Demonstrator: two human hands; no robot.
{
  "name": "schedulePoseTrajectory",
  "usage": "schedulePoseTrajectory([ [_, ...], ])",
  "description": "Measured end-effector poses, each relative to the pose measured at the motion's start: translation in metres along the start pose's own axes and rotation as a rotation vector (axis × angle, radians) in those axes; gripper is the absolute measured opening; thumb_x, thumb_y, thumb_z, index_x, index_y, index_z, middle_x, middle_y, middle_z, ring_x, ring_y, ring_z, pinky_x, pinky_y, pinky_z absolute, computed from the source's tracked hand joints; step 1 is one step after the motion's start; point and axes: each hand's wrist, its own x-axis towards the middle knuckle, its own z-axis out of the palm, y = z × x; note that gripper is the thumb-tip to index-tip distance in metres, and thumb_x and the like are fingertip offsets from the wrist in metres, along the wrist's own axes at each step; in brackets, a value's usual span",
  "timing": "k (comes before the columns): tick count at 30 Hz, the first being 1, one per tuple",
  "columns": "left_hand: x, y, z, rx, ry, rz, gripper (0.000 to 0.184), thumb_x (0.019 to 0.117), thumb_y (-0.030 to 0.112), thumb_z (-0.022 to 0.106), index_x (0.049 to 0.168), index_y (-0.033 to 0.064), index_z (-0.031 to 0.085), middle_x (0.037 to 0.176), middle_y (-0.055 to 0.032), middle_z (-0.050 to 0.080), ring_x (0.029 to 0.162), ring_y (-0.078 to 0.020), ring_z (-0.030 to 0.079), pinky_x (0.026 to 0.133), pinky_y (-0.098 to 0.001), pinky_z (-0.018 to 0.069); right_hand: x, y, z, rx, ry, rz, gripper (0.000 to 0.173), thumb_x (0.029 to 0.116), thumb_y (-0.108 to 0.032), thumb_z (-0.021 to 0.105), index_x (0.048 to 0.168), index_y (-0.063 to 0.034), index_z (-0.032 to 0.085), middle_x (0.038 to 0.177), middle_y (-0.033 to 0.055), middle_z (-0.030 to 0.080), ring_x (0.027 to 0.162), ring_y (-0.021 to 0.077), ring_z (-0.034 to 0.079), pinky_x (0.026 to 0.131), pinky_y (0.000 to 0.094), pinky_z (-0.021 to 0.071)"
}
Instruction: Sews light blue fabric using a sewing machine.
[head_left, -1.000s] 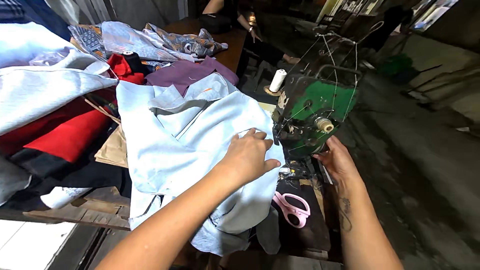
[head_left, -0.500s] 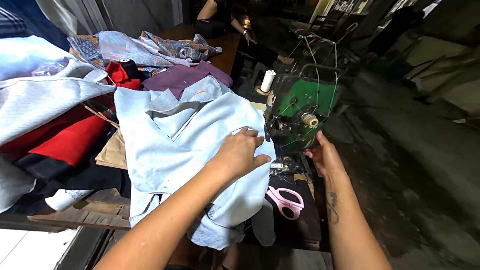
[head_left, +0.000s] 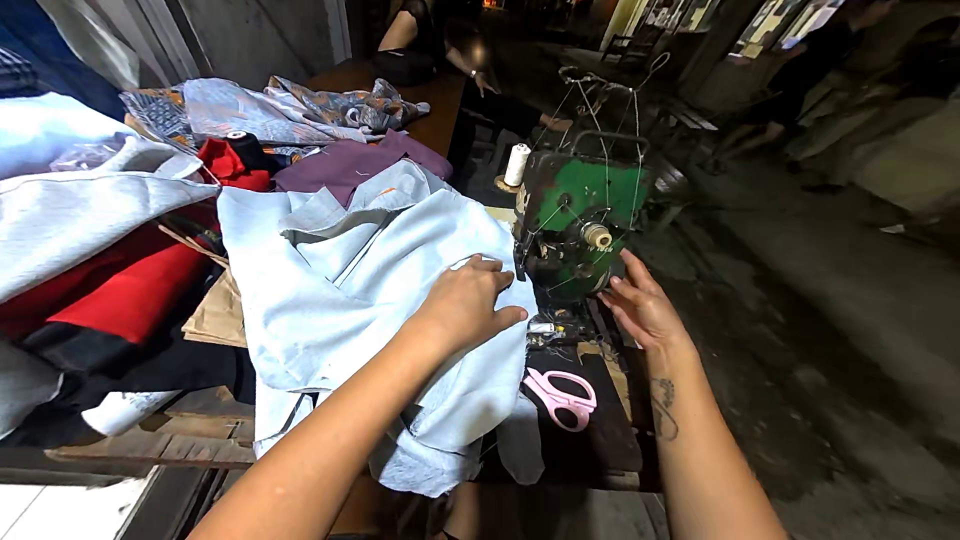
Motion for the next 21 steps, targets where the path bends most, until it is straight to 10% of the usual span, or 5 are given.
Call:
schedulePoseTrajectory([
  [3, 0.000, 0.001, 0.000, 0.001, -0.011, -0.012, 0.057, 0.1005, 0.043, 0.065, 0.141, 0.0039, 0.061, 0.152, -0.0165, 0.053, 0.146, -0.0339, 0.043, 0.115, -0.0545, 0.0378, 0.008, -0.006, 0.000, -0.166, 0.039, 0.071, 0.044, 0.1108, -0.022, 0.034, 0.152, -0.0071, 0.035, 0.130, 0.0120, 0.055, 0.105, 0.0146, 0.062, 0.089, 0.0340, 0.0536],
  [6, 0.000, 0.002, -0.002, 0.002, -0.031, -0.027, 0.057, 0.1006, 0.044, 0.065, 0.142, 0.0044, 0.061, 0.153, -0.0157, 0.052, 0.147, -0.0332, 0.043, 0.115, -0.0538, 0.0378, 0.017, -0.016, 0.018, -0.358, 0.239, 0.235, 0.066, 0.1097, -0.053, 0.026, 0.137, 0.0015, 0.052, 0.100, 0.0178, 0.058, 0.071, 0.0207, 0.057, 0.066, 0.0382, 0.0512],
  [11, 0.001, 0.002, -0.002, 0.004, -0.039, -0.030, 0.058, 0.1007, 0.045, 0.064, 0.143, 0.0049, 0.060, 0.153, -0.0148, 0.052, 0.145, -0.0320, 0.045, 0.112, -0.0545, 0.0393, 0.009, -0.005, 0.005, -0.023, 0.029, 0.092, 0.043, 0.1102, -0.026, 0.030, 0.151, -0.0122, 0.032, 0.131, 0.0076, 0.053, 0.111, 0.0146, 0.059, 0.091, 0.0341, 0.0510],
  [15, 0.000, 0.002, -0.002, 0.007, -0.048, -0.033, 0.059, 0.1012, 0.045, 0.063, 0.144, 0.0050, 0.059, 0.155, -0.0148, 0.050, 0.148, -0.0326, 0.041, 0.115, -0.0556, 0.0363, 0.009, 0.005, -0.001, 0.062, -0.022, -0.001, 0.047, 0.1016, -0.011, 0.037, 0.149, -0.0149, 0.035, 0.124, 0.0012, 0.055, 0.106, 0.0079, 0.061, 0.090, 0.0288, 0.0527],
  [21, 0.000, 0.003, -0.002, 0.008, -0.064, -0.043, 0.059, 0.1019, 0.045, 0.062, 0.145, 0.0054, 0.058, 0.157, -0.0145, 0.048, 0.150, -0.0327, 0.037, 0.116, -0.0562, 0.0344, 0.020, -0.023, 0.018, -0.287, 0.196, 0.306, 0.058, 0.1102, -0.051, 0.028, 0.127, -0.0014, 0.052, 0.087, 0.0086, 0.056, 0.061, 0.0146, 0.057, 0.057, 0.0318, 0.0522],
])
